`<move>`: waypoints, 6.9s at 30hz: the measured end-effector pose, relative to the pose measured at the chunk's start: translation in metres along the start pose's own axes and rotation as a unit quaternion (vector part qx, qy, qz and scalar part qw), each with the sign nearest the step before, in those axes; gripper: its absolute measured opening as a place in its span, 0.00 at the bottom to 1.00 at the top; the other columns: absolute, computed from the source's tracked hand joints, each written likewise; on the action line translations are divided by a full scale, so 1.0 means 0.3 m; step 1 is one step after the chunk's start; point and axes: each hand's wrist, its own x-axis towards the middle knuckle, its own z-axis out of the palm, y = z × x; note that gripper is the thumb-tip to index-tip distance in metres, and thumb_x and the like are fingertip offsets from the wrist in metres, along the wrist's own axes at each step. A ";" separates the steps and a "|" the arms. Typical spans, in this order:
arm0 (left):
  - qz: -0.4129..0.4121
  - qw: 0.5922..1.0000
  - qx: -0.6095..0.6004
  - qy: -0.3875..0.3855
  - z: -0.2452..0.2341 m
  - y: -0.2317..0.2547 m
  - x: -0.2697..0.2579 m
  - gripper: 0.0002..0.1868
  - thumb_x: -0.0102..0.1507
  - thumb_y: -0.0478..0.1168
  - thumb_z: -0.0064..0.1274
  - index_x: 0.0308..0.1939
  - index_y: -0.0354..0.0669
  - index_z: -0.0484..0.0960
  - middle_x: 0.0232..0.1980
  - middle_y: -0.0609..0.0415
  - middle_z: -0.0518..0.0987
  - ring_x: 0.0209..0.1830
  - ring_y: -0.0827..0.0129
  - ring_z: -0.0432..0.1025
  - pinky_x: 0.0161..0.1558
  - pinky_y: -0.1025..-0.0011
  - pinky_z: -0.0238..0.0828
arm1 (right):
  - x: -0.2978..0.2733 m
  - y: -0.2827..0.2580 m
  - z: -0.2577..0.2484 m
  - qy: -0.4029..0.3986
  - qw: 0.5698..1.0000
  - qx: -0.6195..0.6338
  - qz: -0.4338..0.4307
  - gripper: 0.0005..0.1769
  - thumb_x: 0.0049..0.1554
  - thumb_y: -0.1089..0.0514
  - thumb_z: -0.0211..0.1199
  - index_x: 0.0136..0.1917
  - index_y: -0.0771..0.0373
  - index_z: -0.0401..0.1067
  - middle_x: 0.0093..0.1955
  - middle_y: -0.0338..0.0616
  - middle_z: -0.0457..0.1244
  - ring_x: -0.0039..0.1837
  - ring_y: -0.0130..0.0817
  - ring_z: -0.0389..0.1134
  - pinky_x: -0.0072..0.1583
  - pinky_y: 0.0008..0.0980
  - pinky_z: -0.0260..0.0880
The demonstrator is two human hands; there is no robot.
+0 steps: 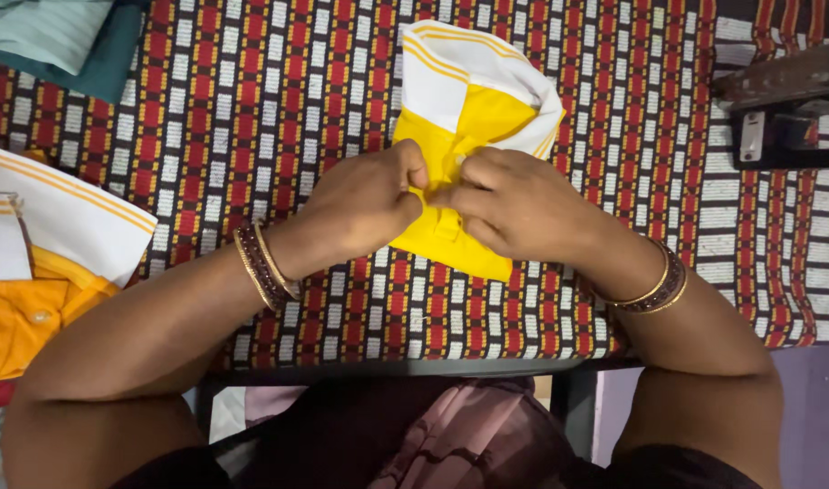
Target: The person irons a yellow polo shirt on a patterned ironing board, smoothing the front, sleeves, and collar with an electric iron. The person then folds the shirt neatly and places it on a stack of other folded clothes.
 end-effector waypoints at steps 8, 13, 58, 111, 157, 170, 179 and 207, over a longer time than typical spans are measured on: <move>0.161 0.981 0.013 0.105 0.058 -0.009 -0.032 0.08 0.63 0.39 0.51 0.43 0.42 0.81 0.41 0.47 0.83 0.37 0.53 0.78 0.41 0.55 0.74 | -0.019 0.020 -0.021 0.020 1.000 0.012 0.018 0.07 0.56 0.59 0.68 0.45 0.62 0.72 0.47 0.43 0.61 0.49 0.39 0.67 0.46 0.38 0.71; 0.197 0.971 0.023 0.135 0.078 -0.001 -0.036 0.06 0.66 0.40 0.52 0.41 0.43 0.82 0.37 0.49 0.83 0.36 0.54 0.78 0.39 0.57 0.75 | -0.022 0.031 -0.055 0.001 1.000 0.022 -0.016 0.06 0.52 0.60 0.68 0.41 0.59 0.72 0.55 0.41 0.64 0.53 0.37 0.69 0.49 0.36 0.72; 0.267 0.947 0.048 0.171 0.080 -0.029 0.030 0.13 0.72 0.44 0.53 0.56 0.41 0.79 0.60 0.49 0.75 0.62 0.54 0.71 0.63 0.55 0.69 | -0.063 0.135 -0.029 0.100 0.988 -0.023 0.116 0.17 0.64 0.57 0.62 0.65 0.60 0.73 0.70 0.50 0.61 0.74 0.49 0.58 0.71 0.49 0.58; 0.009 0.866 -0.478 0.149 0.069 -0.151 0.281 0.11 0.65 0.43 0.57 0.42 0.36 0.82 0.33 0.59 0.80 0.28 0.80 0.73 0.28 0.79 0.68 | 0.373 0.408 0.005 -0.060 0.928 0.296 0.219 0.14 0.59 0.59 0.61 0.58 0.60 0.76 0.54 0.42 0.72 0.56 0.30 0.72 0.60 0.30 0.71; 0.188 0.925 -0.065 0.324 -0.002 -0.111 0.241 0.12 0.64 0.37 0.60 0.33 0.36 0.73 0.39 0.49 0.72 0.38 0.57 0.71 0.40 0.60 0.68 | 0.301 0.524 0.024 0.128 0.882 0.382 0.245 0.11 0.68 0.53 0.64 0.52 0.64 0.74 0.43 0.29 0.64 0.44 0.16 0.61 0.45 0.22 0.64; 0.216 0.905 0.013 0.366 0.014 -0.126 0.252 0.12 0.69 0.36 0.56 0.31 0.35 0.76 0.36 0.48 0.73 0.36 0.52 0.70 0.44 0.56 0.65 | 0.276 0.515 -0.020 0.056 0.785 0.580 0.210 0.15 0.66 0.64 0.64 0.65 0.66 0.68 0.47 0.38 0.69 0.48 0.24 0.70 0.51 0.24 0.72; 0.189 0.923 0.006 0.335 -0.007 -0.104 0.229 0.22 0.60 0.40 0.61 0.55 0.37 0.73 0.43 0.51 0.75 0.46 0.55 0.72 0.52 0.55 0.65 | 0.142 0.565 -0.097 0.131 0.882 0.349 0.289 0.12 0.70 0.51 0.64 0.55 0.63 0.73 0.45 0.35 0.67 0.48 0.23 0.70 0.52 0.26 0.73; 0.279 0.898 0.113 0.320 -0.008 -0.106 0.266 0.19 0.65 0.30 0.58 0.61 0.42 0.81 0.44 0.48 0.71 0.44 0.54 0.71 0.48 0.59 0.69 | -0.061 0.258 -0.075 0.186 0.964 0.079 0.172 0.22 0.61 0.60 0.65 0.67 0.69 0.71 0.56 0.56 0.65 0.57 0.48 0.68 0.58 0.40 0.69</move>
